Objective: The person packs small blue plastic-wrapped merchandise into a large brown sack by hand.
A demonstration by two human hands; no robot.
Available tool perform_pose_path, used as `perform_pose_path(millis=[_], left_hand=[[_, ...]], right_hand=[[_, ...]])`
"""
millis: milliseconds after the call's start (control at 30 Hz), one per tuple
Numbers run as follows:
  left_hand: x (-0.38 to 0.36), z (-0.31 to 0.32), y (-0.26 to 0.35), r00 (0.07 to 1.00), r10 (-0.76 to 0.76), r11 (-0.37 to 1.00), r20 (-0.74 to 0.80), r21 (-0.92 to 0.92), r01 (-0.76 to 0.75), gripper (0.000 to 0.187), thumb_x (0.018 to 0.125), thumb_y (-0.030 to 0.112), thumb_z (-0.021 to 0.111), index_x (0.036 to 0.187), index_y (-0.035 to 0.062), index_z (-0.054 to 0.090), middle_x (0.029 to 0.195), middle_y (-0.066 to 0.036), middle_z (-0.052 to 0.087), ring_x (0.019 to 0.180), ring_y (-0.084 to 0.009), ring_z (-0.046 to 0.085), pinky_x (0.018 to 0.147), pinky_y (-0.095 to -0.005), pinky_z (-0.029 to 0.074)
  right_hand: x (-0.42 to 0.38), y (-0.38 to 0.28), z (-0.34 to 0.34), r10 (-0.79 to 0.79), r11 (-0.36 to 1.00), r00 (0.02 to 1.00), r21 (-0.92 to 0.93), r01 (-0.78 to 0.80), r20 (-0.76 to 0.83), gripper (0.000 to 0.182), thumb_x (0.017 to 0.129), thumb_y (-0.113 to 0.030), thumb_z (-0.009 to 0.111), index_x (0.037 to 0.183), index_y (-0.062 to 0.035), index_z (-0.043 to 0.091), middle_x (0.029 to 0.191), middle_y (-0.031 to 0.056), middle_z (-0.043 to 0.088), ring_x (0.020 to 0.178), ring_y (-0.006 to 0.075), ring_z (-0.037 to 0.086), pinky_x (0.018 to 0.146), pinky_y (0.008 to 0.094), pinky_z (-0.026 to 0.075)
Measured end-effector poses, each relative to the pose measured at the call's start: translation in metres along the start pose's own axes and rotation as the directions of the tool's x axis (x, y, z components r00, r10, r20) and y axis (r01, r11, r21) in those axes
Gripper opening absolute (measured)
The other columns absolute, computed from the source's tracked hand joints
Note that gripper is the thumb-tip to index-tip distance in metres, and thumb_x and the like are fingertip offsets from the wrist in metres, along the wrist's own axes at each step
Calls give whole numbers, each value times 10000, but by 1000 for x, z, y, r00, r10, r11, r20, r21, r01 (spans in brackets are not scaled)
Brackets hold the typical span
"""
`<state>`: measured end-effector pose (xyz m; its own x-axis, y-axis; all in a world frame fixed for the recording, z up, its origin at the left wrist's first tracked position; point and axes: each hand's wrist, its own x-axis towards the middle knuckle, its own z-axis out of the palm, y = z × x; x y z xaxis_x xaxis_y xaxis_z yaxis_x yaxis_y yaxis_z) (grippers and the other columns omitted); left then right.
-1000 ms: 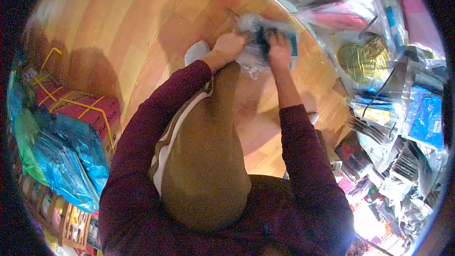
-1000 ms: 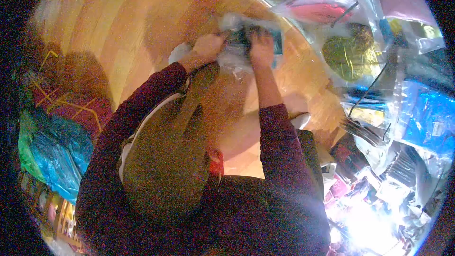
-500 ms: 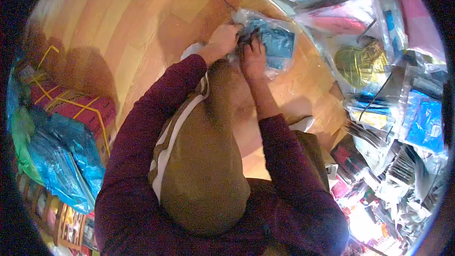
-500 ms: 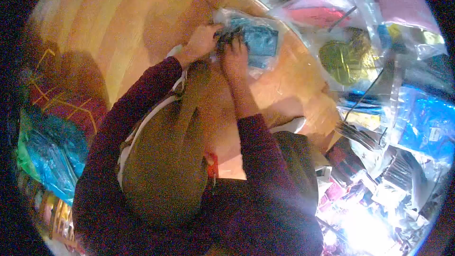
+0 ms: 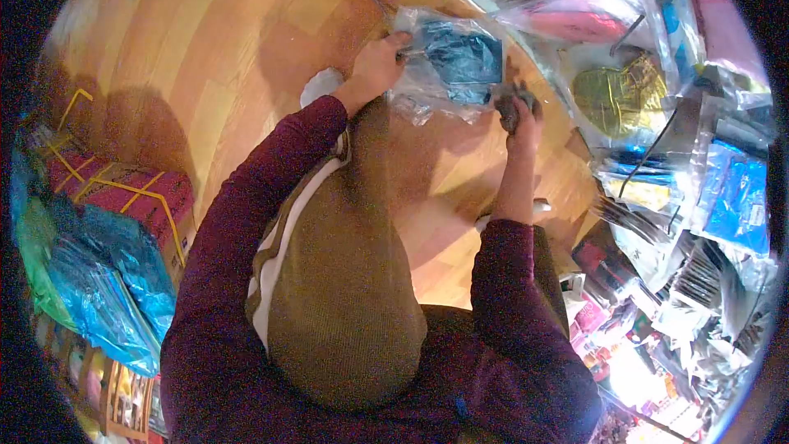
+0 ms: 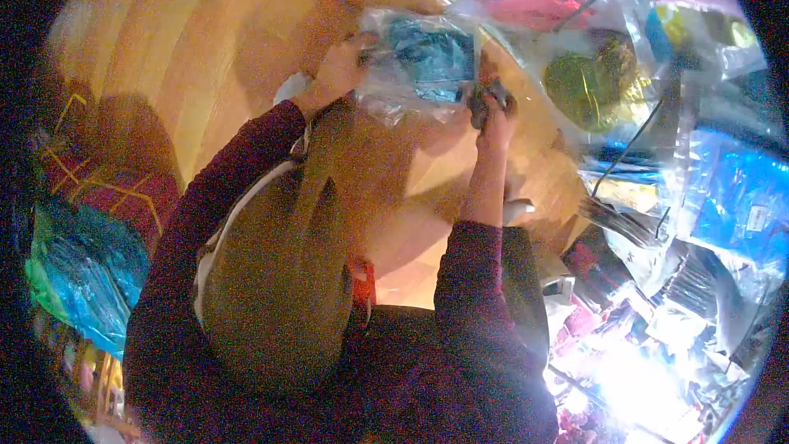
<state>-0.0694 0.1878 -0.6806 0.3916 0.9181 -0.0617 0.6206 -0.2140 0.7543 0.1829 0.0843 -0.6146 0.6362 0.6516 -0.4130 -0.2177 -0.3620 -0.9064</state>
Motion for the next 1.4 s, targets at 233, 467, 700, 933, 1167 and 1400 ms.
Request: perform_pose_path(millis=[233, 467, 700, 933, 1167, 1400], left_hand=[[4, 7, -12, 997, 73, 997, -33, -7, -73, 389, 705, 194, 586, 1085, 134, 525, 958, -171, 579, 891, -388, 519, 781, -433, 433], [-2, -12, 14, 996, -71, 997, 49, 21, 70, 557, 749, 400, 578, 1176, 66, 453, 1101, -159, 525, 1054, -348, 455, 894, -368, 372], [-15, -81, 68, 988, 136, 872, -68, -466, -152, 729, 722, 176, 635, 1278, -17, 205, 1107, -231, 491, 1026, -323, 491, 882, -356, 373], [-21, -57, -2, 991, -126, 987, -43, -102, 121, 292, 639, -1, 518, 928, -32, 528, 819, -282, 539, 786, -444, 510, 697, -459, 423], [-26, -67, 14, 998, -45, 999, -39, -10, 44, 214, 654, 74, 531, 853, 12, 583, 727, -239, 549, 708, -408, 533, 635, -448, 431], [-29, -60, 10, 996, -88, 993, 33, -78, 91, 235, 670, 61, 526, 890, 64, 608, 741, -232, 551, 700, -402, 539, 645, -448, 439]], right_hand=[[6, -3, 47, -431, 521, 880, -741, 423, 199, 350, 603, -170, 644, 900, -9, 553, 837, 178, 581, 733, 296, 571, 669, 358, 450], [-62, -22, 66, -427, 556, 887, -721, 413, 178, 272, 588, -93, 658, 836, -21, 573, 782, 148, 591, 736, 282, 581, 658, 344, 457], [-120, -6, 117, -411, 556, 608, -342, 758, 679, 271, 599, -12, 610, 863, -9, 549, 825, 158, 571, 753, 304, 564, 672, 335, 452], [-86, -16, 127, -532, 575, 802, -580, 577, 271, 284, 672, -64, 607, 940, -1, 539, 985, 159, 549, 870, 316, 518, 771, 343, 428], [-13, 109, 144, -568, 1, 497, -603, 798, 656, 273, 656, -73, 521, 921, -17, 550, 1109, 152, 491, 981, 333, 448, 837, 432, 377], [16, 39, 72, -606, -145, 503, -707, 692, 616, 148, 606, -30, 528, 753, -32, 533, 977, 171, 526, 874, 352, 473, 756, 439, 394]])
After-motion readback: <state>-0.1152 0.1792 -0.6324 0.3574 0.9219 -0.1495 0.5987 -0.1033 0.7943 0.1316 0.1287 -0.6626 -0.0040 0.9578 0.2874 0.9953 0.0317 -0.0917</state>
